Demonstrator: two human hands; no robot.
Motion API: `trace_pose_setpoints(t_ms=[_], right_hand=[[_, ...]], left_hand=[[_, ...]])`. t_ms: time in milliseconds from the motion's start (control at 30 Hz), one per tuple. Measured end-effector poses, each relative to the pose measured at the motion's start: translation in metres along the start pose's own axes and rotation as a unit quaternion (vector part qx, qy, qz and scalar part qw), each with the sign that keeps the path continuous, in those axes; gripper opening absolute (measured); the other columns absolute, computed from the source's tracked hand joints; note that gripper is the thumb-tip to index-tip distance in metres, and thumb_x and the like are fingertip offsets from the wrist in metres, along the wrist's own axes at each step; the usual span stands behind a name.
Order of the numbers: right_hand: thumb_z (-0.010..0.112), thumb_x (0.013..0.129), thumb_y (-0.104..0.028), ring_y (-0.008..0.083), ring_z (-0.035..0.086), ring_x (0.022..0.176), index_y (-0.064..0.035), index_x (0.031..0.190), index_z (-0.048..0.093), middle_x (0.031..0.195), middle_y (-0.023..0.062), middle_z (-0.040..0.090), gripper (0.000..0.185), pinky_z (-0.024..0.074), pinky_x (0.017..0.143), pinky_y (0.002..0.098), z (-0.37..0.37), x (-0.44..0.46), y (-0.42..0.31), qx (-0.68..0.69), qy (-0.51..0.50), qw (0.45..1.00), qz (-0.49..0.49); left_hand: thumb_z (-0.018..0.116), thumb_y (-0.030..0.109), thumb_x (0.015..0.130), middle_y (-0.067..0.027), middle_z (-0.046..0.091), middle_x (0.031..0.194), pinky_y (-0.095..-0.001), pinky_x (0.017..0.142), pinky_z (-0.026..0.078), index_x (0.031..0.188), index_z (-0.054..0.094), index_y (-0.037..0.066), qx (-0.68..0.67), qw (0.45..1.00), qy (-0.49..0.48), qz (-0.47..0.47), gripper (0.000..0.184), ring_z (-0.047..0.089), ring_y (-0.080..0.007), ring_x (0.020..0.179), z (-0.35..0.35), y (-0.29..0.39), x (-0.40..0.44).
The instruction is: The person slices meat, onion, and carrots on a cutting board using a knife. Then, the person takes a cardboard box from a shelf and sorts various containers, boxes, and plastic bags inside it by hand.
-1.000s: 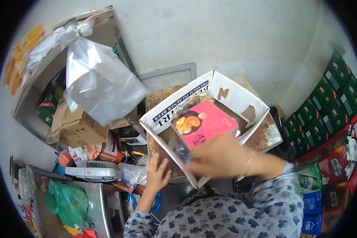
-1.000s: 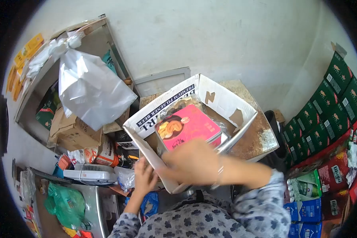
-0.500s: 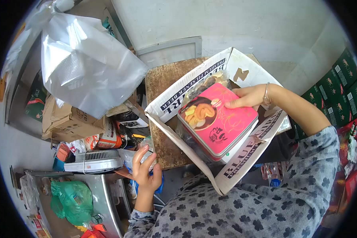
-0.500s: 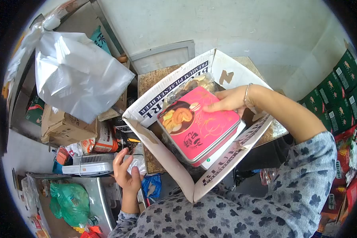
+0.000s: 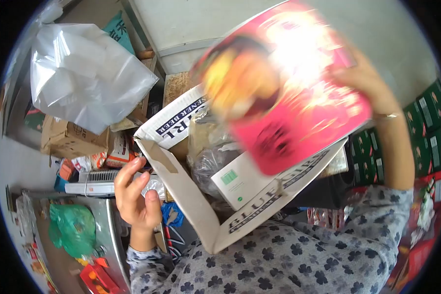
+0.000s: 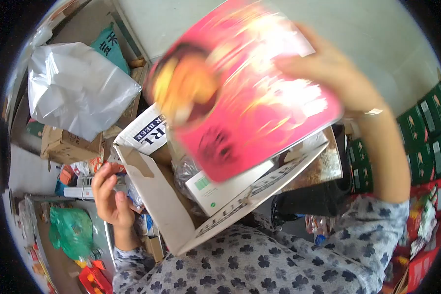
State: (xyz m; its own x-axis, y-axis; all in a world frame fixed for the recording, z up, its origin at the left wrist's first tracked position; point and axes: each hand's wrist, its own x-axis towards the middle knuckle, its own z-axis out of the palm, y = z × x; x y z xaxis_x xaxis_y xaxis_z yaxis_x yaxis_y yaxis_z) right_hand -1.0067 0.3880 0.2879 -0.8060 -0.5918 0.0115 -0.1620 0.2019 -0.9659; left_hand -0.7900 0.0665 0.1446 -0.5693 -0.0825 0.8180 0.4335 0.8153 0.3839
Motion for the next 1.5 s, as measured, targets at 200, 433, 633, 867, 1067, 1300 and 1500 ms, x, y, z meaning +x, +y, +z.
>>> trace_pose_setpoints(t_ms=[200, 433, 633, 867, 1067, 1300, 1500], right_hand=[[0.058, 0.090, -0.030, 0.0193, 0.057, 0.111, 0.0014, 0.131, 0.044, 0.127, 0.0127, 0.054, 0.053, 0.0458, 0.095, 0.0305, -0.173, -0.053, 0.084, 0.178, 0.281, 0.943, -0.017], [0.065, 0.086, -0.020, 0.0211, 0.057, 0.107, -0.0029, 0.131, 0.035, 0.122, 0.0130, 0.052, 0.057, 0.0495, 0.089, 0.0358, -0.169, -0.114, 0.260, 0.128, 0.323, 0.932, 0.102], [0.067, 0.085, -0.015, 0.0202, 0.055, 0.106, -0.0033, 0.132, 0.032, 0.120, 0.0158, 0.052, 0.059, 0.0468, 0.090, 0.0333, -0.118, -0.143, 0.353, 0.157, 0.313, 0.921, 0.171], [0.063, 0.088, -0.016, 0.0184, 0.055, 0.107, 0.0001, 0.132, 0.035, 0.122, 0.0133, 0.052, 0.054, 0.0453, 0.091, 0.0316, -0.106, -0.154, 0.373, 0.206, 0.308, 0.909, 0.192], [0.060, 0.091, -0.015, 0.0168, 0.054, 0.108, 0.0030, 0.129, 0.043, 0.124, 0.0108, 0.054, 0.046, 0.0410, 0.096, 0.0307, -0.107, -0.164, 0.388, 0.201, 0.284, 0.917, 0.195], [0.055, 0.092, -0.012, 0.0268, 0.037, 0.132, -0.0008, 0.139, 0.036, 0.142, 0.0169, 0.039, 0.052, 0.0291, 0.109, 0.0382, -0.111, -0.126, 0.261, -0.168, 0.353, 0.920, 0.011], [0.049, 0.088, -0.007, 0.0327, 0.049, 0.118, -0.0016, 0.114, 0.058, 0.122, 0.0178, 0.054, 0.028, 0.0426, 0.095, 0.0453, -0.061, -0.063, 0.066, -0.264, -0.037, 0.918, -0.293]], left_hand=[[0.067, 0.017, 0.079, -0.0178, 0.059, 0.113, -0.0368, 0.086, 0.048, 0.114, 0.058, 0.002, -0.023, 0.932, -0.361, -0.029, 0.039, 0.059, -0.0314, 0.102, 0.047, 0.057, 0.084], [0.066, 0.032, 0.081, -0.0320, 0.035, 0.137, -0.0452, 0.088, 0.048, 0.136, 0.041, 0.011, 0.071, 0.757, -0.650, 0.004, 0.064, 0.047, -0.0416, 0.119, 0.113, 0.074, 0.077], [0.069, 0.034, 0.076, -0.0364, 0.030, 0.138, -0.0515, 0.085, 0.049, 0.140, 0.035, 0.010, 0.135, 0.716, -0.684, -0.039, 0.076, 0.043, -0.0471, 0.121, 0.134, 0.075, 0.074], [0.073, 0.027, 0.063, -0.0289, 0.048, 0.111, -0.0473, 0.082, 0.049, 0.137, 0.034, 0.006, 0.101, 0.746, -0.638, -0.164, 0.086, 0.053, -0.0440, 0.103, 0.142, 0.053, 0.072], [0.073, 0.020, 0.059, -0.0277, 0.048, 0.112, -0.0437, 0.085, 0.048, 0.136, 0.041, 0.008, 0.178, 0.839, -0.508, -0.082, 0.084, 0.053, -0.0408, 0.103, 0.108, 0.053, 0.112], [0.069, 0.015, 0.057, -0.0211, 0.048, 0.116, -0.0418, 0.087, 0.047, 0.138, 0.039, 0.010, 0.149, 0.848, -0.492, -0.131, 0.086, 0.052, -0.0387, 0.104, 0.093, 0.034, 0.116], [0.068, 0.016, 0.058, -0.0186, 0.050, 0.116, -0.0405, 0.086, 0.046, 0.135, 0.043, 0.009, 0.132, 0.862, -0.474, -0.123, 0.081, 0.052, -0.0365, 0.104, 0.091, 0.011, 0.106]])
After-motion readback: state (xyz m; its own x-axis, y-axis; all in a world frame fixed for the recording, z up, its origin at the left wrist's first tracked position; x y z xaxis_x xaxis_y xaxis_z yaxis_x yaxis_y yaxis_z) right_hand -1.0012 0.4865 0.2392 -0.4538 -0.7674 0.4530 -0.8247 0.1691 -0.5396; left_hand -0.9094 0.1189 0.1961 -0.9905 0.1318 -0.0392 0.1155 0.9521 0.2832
